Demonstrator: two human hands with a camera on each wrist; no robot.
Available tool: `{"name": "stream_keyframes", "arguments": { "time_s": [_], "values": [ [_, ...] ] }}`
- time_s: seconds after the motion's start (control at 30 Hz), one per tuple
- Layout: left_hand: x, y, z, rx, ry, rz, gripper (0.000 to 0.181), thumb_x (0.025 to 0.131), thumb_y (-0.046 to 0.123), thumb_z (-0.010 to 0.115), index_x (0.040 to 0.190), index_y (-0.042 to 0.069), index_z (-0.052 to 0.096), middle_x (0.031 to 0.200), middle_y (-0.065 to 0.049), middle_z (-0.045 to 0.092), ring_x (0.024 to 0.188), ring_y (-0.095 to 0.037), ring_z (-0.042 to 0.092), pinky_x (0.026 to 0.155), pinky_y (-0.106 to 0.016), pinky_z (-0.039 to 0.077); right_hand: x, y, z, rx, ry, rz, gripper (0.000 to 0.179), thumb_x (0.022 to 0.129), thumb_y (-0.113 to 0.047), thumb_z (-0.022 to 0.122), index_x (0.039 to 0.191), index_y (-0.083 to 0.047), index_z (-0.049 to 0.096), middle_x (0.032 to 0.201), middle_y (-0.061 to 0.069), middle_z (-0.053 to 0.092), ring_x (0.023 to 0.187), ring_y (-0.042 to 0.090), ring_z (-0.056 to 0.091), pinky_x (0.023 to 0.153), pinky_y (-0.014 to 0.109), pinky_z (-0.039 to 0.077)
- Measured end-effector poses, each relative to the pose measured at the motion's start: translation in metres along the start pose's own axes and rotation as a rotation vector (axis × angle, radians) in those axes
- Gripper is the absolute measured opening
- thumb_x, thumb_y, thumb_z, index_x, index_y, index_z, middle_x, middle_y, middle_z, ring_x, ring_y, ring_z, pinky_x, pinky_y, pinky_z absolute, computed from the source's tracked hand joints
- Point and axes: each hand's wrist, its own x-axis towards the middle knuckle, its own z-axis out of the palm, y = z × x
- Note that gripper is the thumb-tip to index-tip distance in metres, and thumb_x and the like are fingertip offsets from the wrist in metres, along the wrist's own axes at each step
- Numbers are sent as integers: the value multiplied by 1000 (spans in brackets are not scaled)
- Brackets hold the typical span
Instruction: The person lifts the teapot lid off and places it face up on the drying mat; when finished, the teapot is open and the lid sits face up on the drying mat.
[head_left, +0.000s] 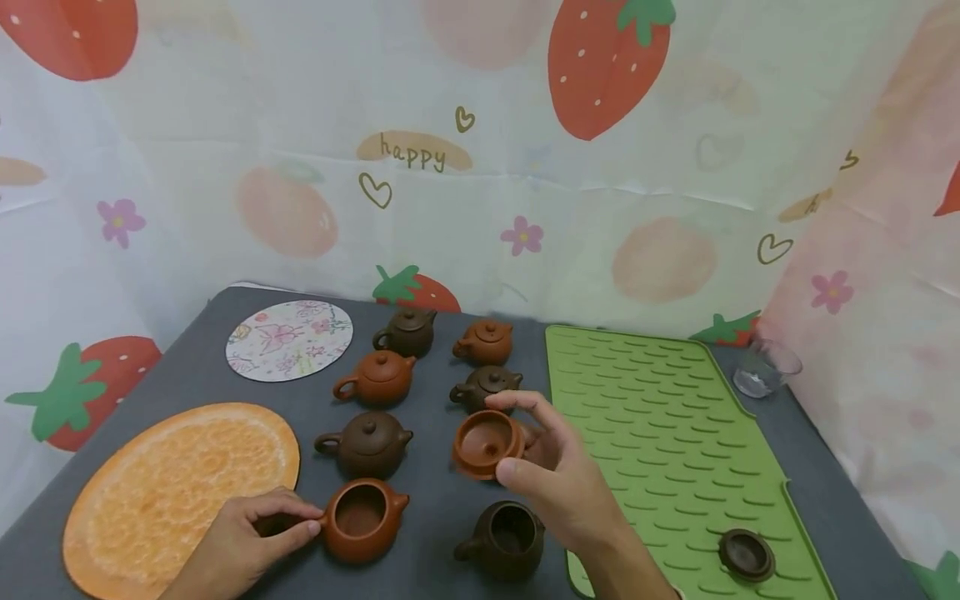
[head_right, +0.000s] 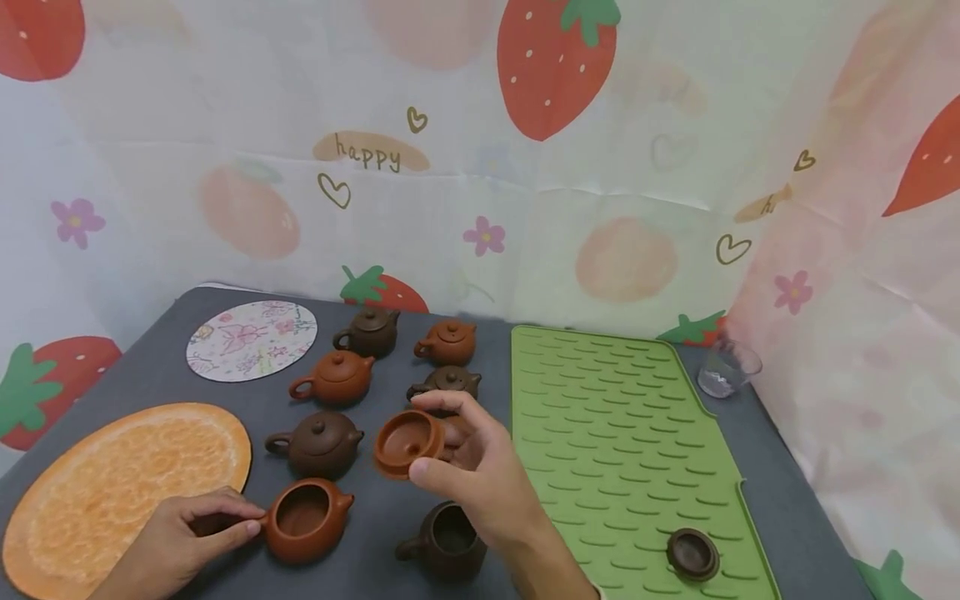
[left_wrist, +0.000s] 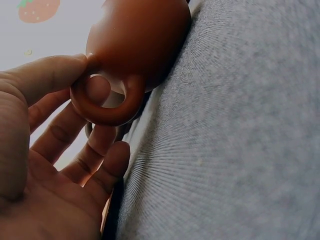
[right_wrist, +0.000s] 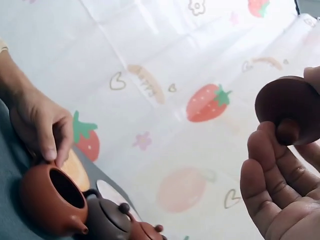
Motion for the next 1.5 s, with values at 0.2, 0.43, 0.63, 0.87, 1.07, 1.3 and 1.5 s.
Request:
{"name": "stream_keyframes", "arguments": {
  "time_s": [0.2, 0.43, 0.63, 0.87, 1.07, 1.3, 1.5],
  "values": [
    [-2, 0, -1, 14, 6, 15, 17, 85, -6, 70, 95, 7, 75, 85, 0, 67, 76, -18, 64, 64, -29, 53, -15, -41, 12, -109, 40, 4, 52, 97, -4, 55, 145, 1, 36, 129, 25, 50, 112, 36, 55, 88, 57, 44],
    [0, -1, -1, 25, 0, 94, 19, 84, -6, 70, 96, 7, 74, 86, -3, 67, 78, -15, 64, 66, -27, 53, -32, -73, 16, -223, 146, 18, 43, 92, 10, 56, 132, -2, 46, 121, 16, 58, 110, 29, 58, 87, 49, 48],
    [0, -3, 0, 52, 3, 93, 19, 85, -4, 71, 96, 9, 75, 87, -2, 68, 80, -13, 64, 68, -25, 52, -54, -82, 1, -341, 209, 78, 50, 91, 15, 53, 137, -1, 40, 126, 19, 55, 110, 30, 58, 83, 46, 50],
    [0, -3, 2, 38, -3, 91, 19, 85, -5, 70, 97, 9, 75, 88, -2, 68, 80, -13, 63, 67, -27, 52, -80, -89, -17, -508, 266, 104, 58, 91, 16, 54, 144, 4, 36, 129, 17, 53, 108, 25, 59, 78, 35, 53],
    [0, -2, 1, 63, 3, 51, 16, 85, 1, 72, 97, 11, 75, 87, -1, 68, 80, -16, 64, 67, -26, 51, -99, -86, -31, -498, 333, 113, 55, 91, 18, 52, 143, 5, 38, 134, 13, 50, 111, 23, 58, 80, 34, 53],
    [1, -1, -1, 65, -3, 15, 13, 86, 4, 73, 97, 11, 75, 87, 0, 69, 79, -17, 64, 67, -27, 52, -123, -76, -40, -620, 504, 251, 54, 92, 7, 60, 143, 0, 41, 129, 1, 55, 109, 15, 60, 81, 36, 53],
    [-1, 1, -2, 57, -7, 32, 14, 86, 2, 72, 97, 10, 75, 87, -1, 69, 79, -17, 64, 66, -27, 52, -141, -65, -50, -652, 603, 342, 56, 93, -2, 64, 144, -2, 41, 124, -2, 58, 105, 13, 61, 80, 37, 53]
  ]
}}
